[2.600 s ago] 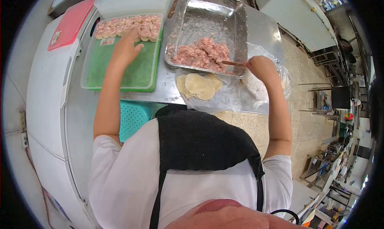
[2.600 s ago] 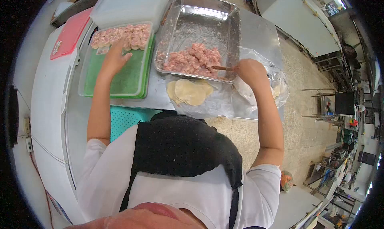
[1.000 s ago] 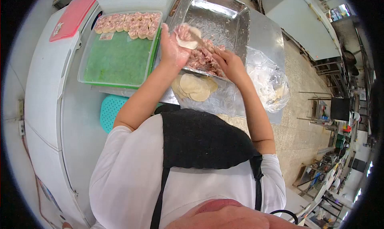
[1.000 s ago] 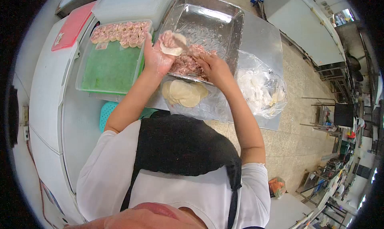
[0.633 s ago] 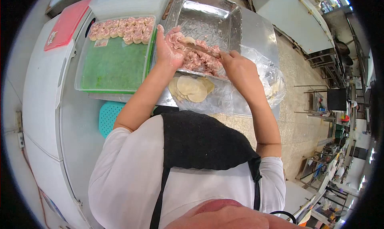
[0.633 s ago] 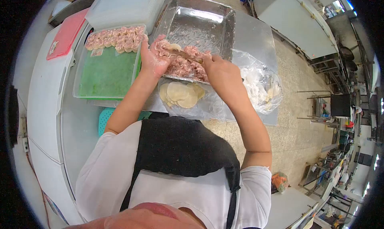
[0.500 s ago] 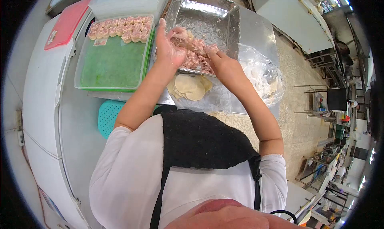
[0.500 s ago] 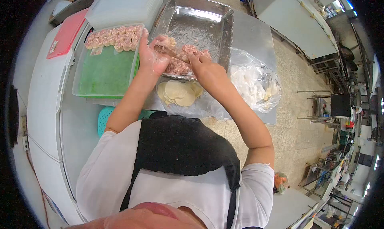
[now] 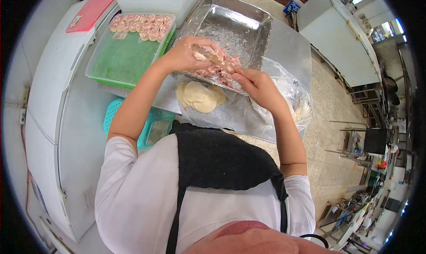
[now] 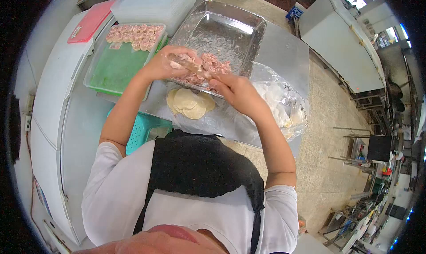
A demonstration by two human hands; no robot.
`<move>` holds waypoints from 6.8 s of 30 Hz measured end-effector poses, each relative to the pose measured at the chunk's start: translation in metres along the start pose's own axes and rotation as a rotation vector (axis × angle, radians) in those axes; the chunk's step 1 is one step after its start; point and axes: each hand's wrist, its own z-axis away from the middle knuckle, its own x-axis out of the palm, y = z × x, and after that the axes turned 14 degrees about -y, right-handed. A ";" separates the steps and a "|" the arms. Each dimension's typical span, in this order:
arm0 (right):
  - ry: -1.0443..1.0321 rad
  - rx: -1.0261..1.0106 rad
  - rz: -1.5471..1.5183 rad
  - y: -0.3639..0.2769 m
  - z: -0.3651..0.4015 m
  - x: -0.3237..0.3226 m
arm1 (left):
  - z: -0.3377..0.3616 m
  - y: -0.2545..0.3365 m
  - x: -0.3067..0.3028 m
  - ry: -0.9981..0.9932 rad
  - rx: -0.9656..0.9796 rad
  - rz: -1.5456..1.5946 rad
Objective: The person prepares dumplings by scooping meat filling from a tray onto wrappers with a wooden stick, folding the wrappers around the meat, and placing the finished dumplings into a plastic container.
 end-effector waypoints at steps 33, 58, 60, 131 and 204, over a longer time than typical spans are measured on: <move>0.254 0.098 0.597 -0.073 -0.074 0.039 | 0.081 -0.042 -0.069 0.128 -0.225 -0.354; 0.335 0.310 0.050 -0.059 -0.097 0.097 | 0.189 -0.166 -0.169 0.323 -0.384 -0.505; 0.419 0.269 -0.020 -0.054 -0.087 0.101 | 0.175 -0.169 -0.163 0.404 -0.396 -0.412; -0.066 0.130 0.899 0.052 -0.135 0.100 | 0.063 -0.126 0.093 0.013 0.133 -0.328; -0.171 -0.010 -0.075 0.059 0.009 -0.018 | -0.012 -0.031 0.045 0.108 -0.107 0.006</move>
